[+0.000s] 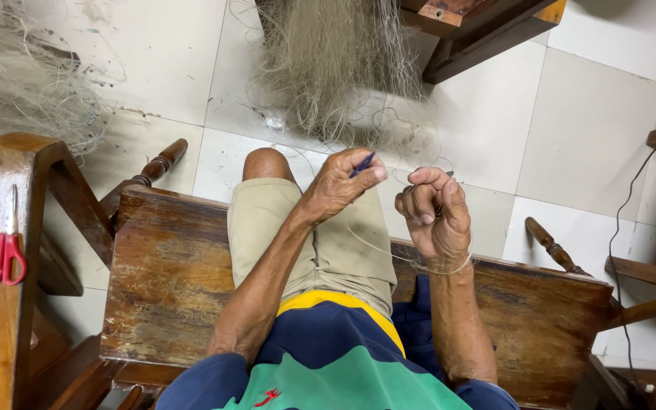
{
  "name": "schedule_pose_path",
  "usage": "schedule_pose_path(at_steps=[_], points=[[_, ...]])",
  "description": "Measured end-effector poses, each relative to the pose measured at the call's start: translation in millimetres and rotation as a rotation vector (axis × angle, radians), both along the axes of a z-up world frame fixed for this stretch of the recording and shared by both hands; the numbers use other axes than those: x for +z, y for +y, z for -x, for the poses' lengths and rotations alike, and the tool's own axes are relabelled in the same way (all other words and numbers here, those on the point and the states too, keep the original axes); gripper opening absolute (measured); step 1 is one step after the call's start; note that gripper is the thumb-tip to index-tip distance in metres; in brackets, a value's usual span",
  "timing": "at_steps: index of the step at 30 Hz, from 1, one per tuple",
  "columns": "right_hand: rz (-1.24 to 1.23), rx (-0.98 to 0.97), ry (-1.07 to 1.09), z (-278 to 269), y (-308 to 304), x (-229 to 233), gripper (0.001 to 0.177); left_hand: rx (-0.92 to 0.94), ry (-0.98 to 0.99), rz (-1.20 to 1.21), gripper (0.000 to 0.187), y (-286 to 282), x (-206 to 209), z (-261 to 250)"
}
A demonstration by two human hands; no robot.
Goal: Repairing a fine-mesh fishing net using a netting needle and thread
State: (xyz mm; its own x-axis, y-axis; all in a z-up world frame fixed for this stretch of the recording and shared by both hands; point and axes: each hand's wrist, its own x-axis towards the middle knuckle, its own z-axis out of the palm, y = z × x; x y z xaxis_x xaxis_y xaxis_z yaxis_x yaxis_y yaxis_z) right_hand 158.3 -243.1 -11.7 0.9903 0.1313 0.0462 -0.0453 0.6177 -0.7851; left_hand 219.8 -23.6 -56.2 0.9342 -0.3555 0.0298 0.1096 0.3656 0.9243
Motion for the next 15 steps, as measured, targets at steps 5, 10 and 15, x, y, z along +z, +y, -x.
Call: schedule_pose_path(at_steps=[5,10,15], points=[[-0.031,-0.002,0.028,-3.4,2.5,-3.2,0.05,0.065,0.07,0.026,0.015,32.1,21.3,12.2],[-0.051,-0.005,0.036,-6.4,6.4,-10.8,0.04,0.105,0.049,-0.013,0.015,46.2,16.1,23.9],[0.006,-0.061,0.083,-8.2,13.4,-12.2,0.027,0.175,0.082,-0.042,0.014,50.1,19.7,36.6]])
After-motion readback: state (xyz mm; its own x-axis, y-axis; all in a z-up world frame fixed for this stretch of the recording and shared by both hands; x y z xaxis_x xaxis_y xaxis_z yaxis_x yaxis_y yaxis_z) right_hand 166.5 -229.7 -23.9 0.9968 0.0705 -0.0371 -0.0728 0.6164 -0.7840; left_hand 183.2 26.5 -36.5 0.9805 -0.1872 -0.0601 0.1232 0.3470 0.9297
